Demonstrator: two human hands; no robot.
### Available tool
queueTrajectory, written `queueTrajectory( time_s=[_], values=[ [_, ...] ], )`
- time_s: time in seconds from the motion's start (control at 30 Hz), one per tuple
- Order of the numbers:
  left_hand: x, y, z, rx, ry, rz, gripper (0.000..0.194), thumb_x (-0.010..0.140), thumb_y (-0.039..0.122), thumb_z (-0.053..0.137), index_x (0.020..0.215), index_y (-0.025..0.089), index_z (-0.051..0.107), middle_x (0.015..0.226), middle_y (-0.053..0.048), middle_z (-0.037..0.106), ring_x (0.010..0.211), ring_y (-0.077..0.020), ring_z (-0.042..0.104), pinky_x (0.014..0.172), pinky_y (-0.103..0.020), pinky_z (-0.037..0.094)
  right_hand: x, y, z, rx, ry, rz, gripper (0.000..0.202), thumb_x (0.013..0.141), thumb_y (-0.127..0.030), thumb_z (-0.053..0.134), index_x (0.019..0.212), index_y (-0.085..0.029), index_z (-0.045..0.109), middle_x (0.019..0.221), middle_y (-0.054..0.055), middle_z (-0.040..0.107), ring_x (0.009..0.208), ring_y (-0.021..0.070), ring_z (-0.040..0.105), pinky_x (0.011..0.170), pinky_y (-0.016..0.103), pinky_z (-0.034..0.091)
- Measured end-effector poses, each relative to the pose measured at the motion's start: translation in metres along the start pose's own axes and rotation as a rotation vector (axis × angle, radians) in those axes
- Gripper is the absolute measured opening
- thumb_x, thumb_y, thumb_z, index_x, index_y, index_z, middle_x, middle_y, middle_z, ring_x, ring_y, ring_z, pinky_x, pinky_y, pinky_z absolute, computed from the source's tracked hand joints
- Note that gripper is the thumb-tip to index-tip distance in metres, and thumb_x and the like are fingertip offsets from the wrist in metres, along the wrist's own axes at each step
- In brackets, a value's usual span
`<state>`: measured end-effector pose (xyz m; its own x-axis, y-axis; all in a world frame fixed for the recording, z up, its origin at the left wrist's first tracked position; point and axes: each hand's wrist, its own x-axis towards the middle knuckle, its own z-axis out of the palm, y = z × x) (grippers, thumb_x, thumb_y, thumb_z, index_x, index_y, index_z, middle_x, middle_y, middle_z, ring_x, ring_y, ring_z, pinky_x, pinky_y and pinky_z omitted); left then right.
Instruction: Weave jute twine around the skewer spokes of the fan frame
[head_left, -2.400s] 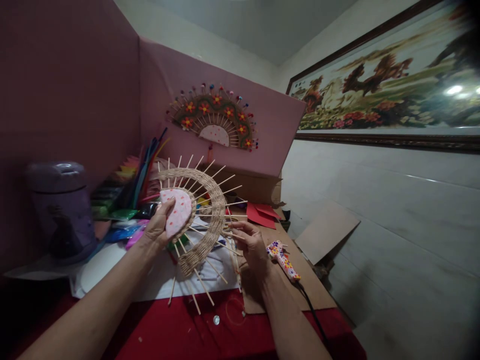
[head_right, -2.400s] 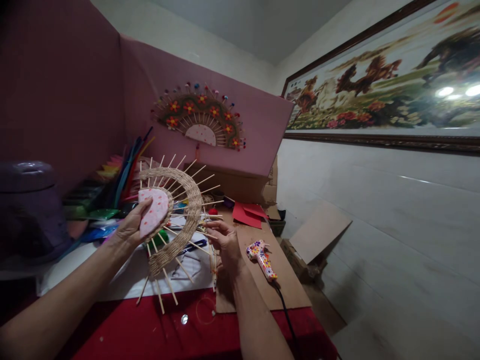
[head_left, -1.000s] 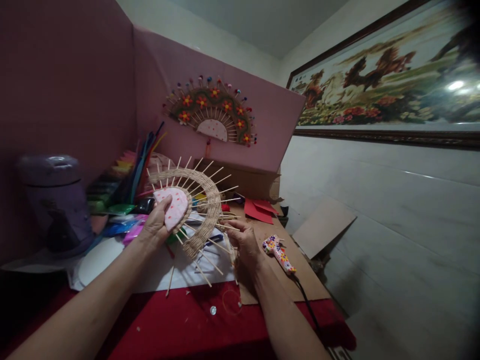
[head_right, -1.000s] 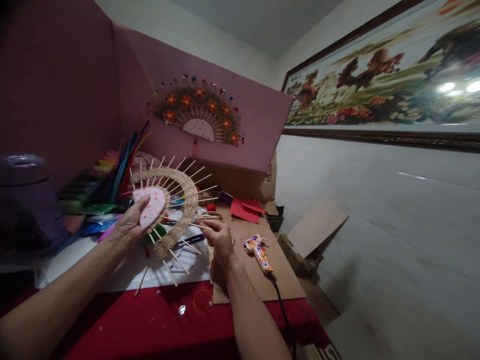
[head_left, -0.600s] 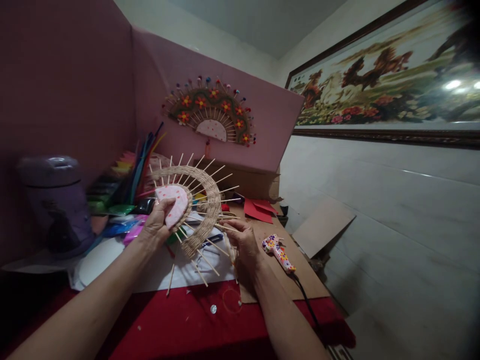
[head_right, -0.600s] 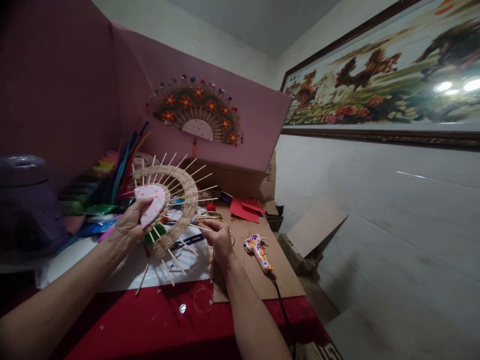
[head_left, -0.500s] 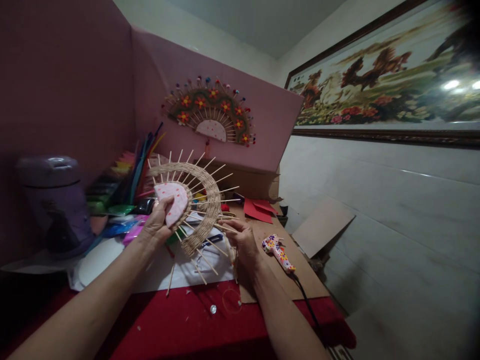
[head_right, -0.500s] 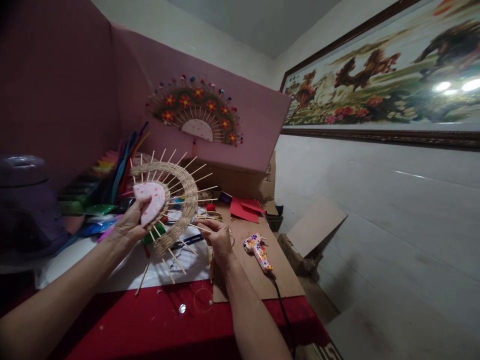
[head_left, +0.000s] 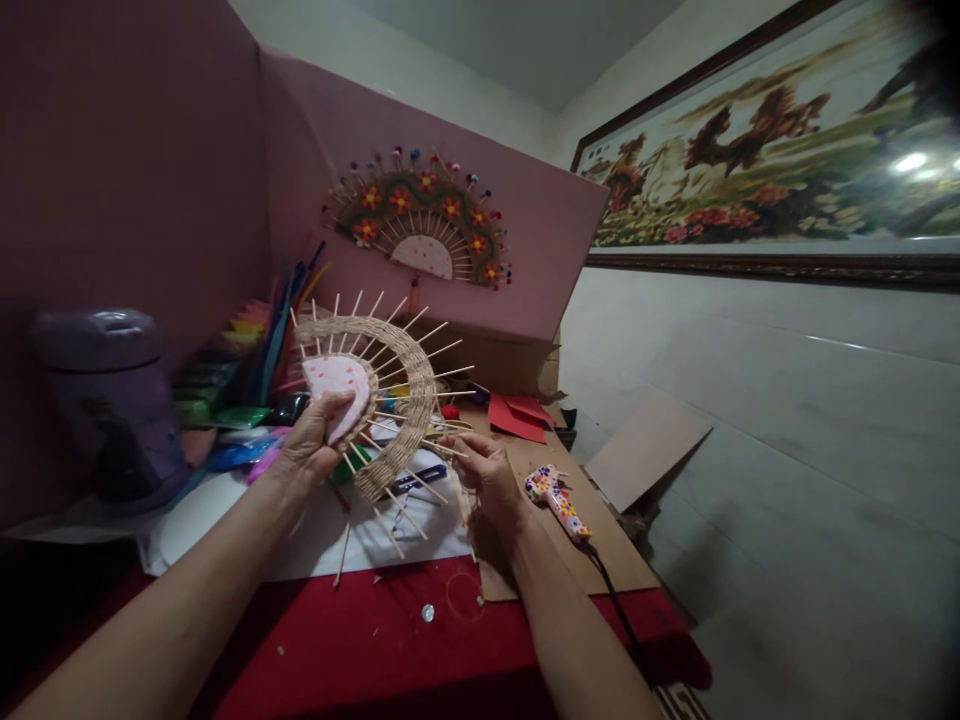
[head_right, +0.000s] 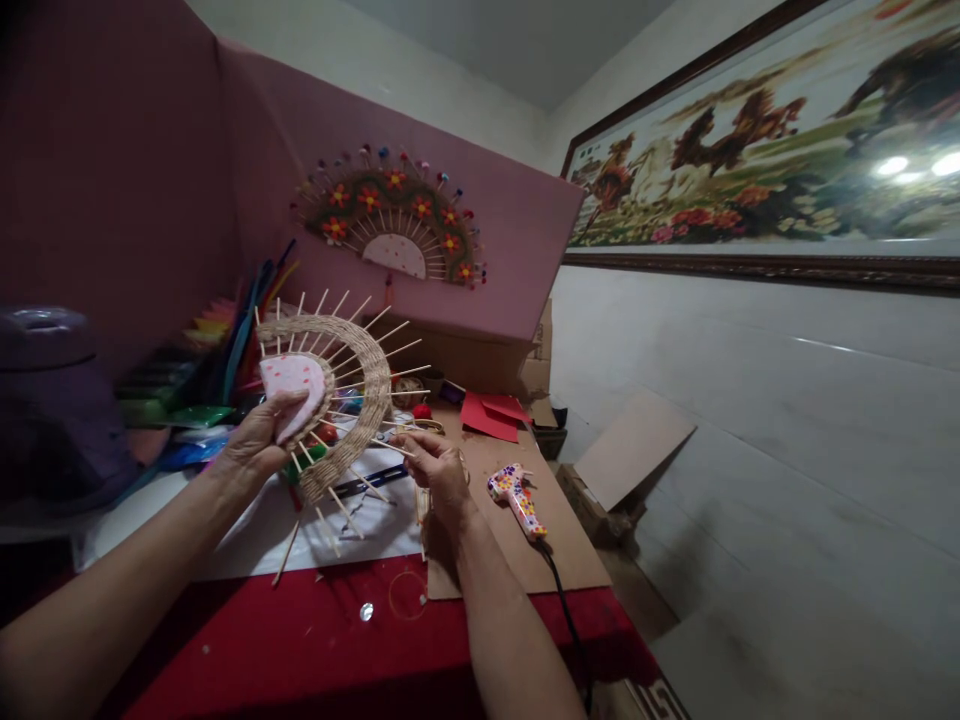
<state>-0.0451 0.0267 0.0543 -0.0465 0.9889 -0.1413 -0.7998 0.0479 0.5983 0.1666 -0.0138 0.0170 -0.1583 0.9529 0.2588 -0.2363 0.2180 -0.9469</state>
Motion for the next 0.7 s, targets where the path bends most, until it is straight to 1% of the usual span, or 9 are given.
queueTrajectory(
  time_s=[0.07,0.13,0.23,0.3,0.33,0.4,0.47,0.6,0.7],
  values=[
    [0.002,0.001,-0.002,0.034,-0.006,0.006,0.030,0.068,0.004,0.055,0.096,0.011,0.061,0.065,-0.006,0.068,0.051,-0.0191,0.063,0.047,-0.031,0.055,0.001,0.001,-0.002,-0.043,0.034,-0.015,0.031,0.070,-0.044,0.061,0.081,-0.016,0.069,0.047,-0.006,0.034,0.042,0.0050,0.019,0.042,0.022,0.010],
    [0.004,0.002,-0.003,0.023,-0.006,0.014,0.029,0.068,0.006,0.055,0.096,0.012,0.061,0.065,-0.006,0.068,0.053,-0.0190,0.064,0.050,-0.032,0.055,0.003,0.002,-0.004,-0.115,0.087,-0.049,0.035,0.073,-0.047,0.058,0.079,-0.015,0.069,0.046,-0.006,0.034,0.042,0.0055,0.020,0.041,0.023,0.012],
    [0.006,0.002,-0.004,0.001,-0.022,0.043,0.030,0.069,0.004,0.053,0.097,0.014,0.061,0.065,-0.004,0.068,0.056,-0.0177,0.065,0.054,-0.030,0.056,0.006,0.004,-0.006,-0.273,0.166,-0.181,0.031,0.074,-0.045,0.057,0.071,-0.016,0.068,0.051,-0.002,0.045,0.046,0.0079,0.033,0.045,0.023,0.024],
    [0.007,0.001,-0.004,-0.011,-0.030,0.047,0.033,0.070,0.003,0.052,0.099,0.015,0.060,0.068,-0.004,0.069,0.059,-0.0170,0.065,0.056,-0.029,0.056,0.005,0.005,-0.006,-0.413,0.206,-0.313,0.025,0.075,-0.040,0.059,0.066,-0.018,0.067,0.060,0.000,0.053,0.056,0.0112,0.044,0.053,0.025,0.032],
    [0.007,0.000,-0.005,-0.012,-0.034,0.044,0.033,0.070,0.003,0.052,0.099,0.015,0.060,0.069,-0.004,0.069,0.060,-0.0169,0.065,0.056,-0.029,0.056,0.003,0.004,-0.005,-0.485,0.223,-0.377,0.022,0.075,-0.037,0.059,0.065,-0.018,0.066,0.064,0.001,0.055,0.060,0.0126,0.046,0.057,0.025,0.034],
    [0.008,-0.001,-0.005,-0.008,-0.043,0.050,0.032,0.069,0.002,0.053,0.098,0.015,0.061,0.070,-0.004,0.069,0.060,-0.0168,0.065,0.056,-0.028,0.056,0.000,0.003,-0.002,-0.614,0.225,-0.470,0.018,0.076,-0.034,0.058,0.066,-0.020,0.066,0.067,0.002,0.056,0.063,0.0139,0.047,0.059,0.026,0.034],
    [0.009,-0.003,-0.006,-0.001,-0.063,0.072,0.031,0.069,0.002,0.053,0.096,0.015,0.061,0.070,-0.004,0.069,0.059,-0.0165,0.065,0.057,-0.028,0.056,-0.004,0.003,0.000,-0.701,0.200,-0.521,0.016,0.077,-0.032,0.058,0.069,-0.021,0.066,0.067,0.003,0.055,0.063,0.0146,0.047,0.060,0.027,0.034],
    [0.011,-0.005,-0.007,0.025,-0.062,0.099,0.037,0.069,0.001,0.054,0.101,0.019,0.059,0.070,-0.001,0.069,0.060,-0.0165,0.065,0.057,-0.029,0.056,-0.007,0.003,0.002,-0.798,0.152,-0.564,0.015,0.079,-0.031,0.055,0.074,-0.022,0.066,0.072,0.004,0.057,0.068,0.0163,0.049,0.064,0.028,0.036],
    [0.011,-0.005,-0.007,-0.005,-0.041,0.055,0.040,0.069,0.002,0.056,0.106,0.016,0.058,0.071,-0.004,0.069,0.058,-0.0179,0.065,0.053,-0.030,0.055,-0.007,0.002,0.001,-0.774,0.179,-0.560,0.017,0.080,-0.033,0.055,0.073,-0.021,0.065,0.070,0.004,0.056,0.066,0.0158,0.049,0.063,0.028,0.035]
  ],
)
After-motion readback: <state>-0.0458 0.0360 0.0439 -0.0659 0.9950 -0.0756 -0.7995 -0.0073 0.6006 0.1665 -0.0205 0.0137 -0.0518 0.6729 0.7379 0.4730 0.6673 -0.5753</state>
